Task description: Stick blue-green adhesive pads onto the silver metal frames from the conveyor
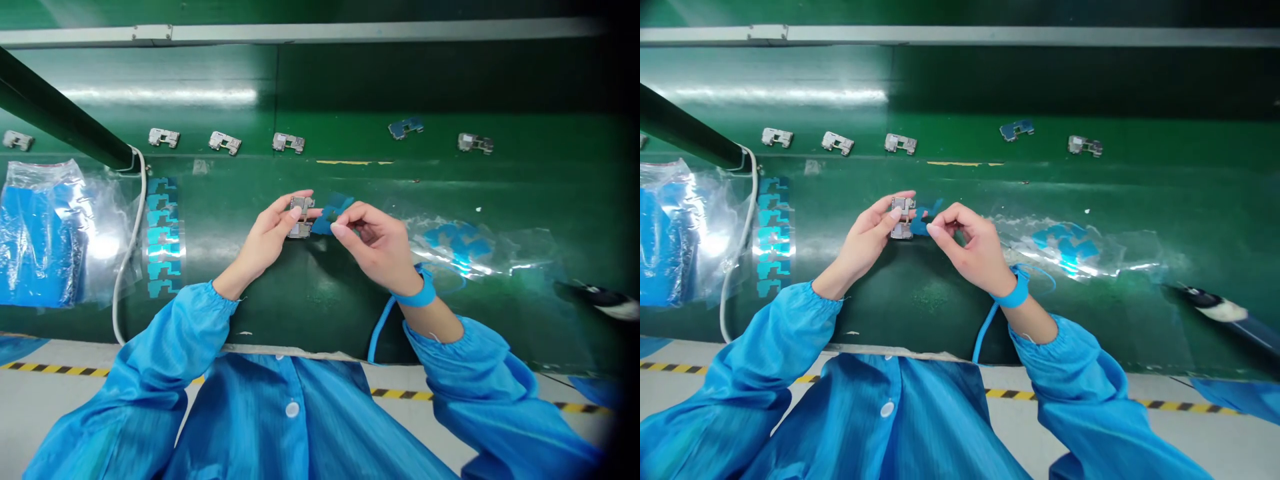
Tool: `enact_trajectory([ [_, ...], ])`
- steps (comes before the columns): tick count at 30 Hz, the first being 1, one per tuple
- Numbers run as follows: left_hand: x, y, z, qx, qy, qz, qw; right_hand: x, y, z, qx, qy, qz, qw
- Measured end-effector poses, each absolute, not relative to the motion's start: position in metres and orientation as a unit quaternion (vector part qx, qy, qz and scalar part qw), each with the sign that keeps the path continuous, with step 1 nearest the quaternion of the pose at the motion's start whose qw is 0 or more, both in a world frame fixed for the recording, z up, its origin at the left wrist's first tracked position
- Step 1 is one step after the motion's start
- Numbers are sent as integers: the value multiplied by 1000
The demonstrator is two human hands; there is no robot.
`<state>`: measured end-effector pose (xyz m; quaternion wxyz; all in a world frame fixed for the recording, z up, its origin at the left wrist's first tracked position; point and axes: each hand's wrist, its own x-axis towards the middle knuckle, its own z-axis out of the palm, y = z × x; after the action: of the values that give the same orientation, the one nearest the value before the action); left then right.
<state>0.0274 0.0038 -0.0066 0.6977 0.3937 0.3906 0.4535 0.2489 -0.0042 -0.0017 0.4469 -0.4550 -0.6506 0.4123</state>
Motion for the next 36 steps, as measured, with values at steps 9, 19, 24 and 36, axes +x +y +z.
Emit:
enact_trajectory([
  [9,29,-2,1,393,427,420,697,246,-7,-5,-430,-647,465,424],
  [19,31,-4,7,363,400,407,737,244,-10,-9,-437,-664,469,384],
  [24,34,-4,9,339,402,406,747,243,-10,-9,-449,-656,473,380],
  [36,37,-5,14,281,451,386,754,242,-11,-9,-451,-635,496,384],
])
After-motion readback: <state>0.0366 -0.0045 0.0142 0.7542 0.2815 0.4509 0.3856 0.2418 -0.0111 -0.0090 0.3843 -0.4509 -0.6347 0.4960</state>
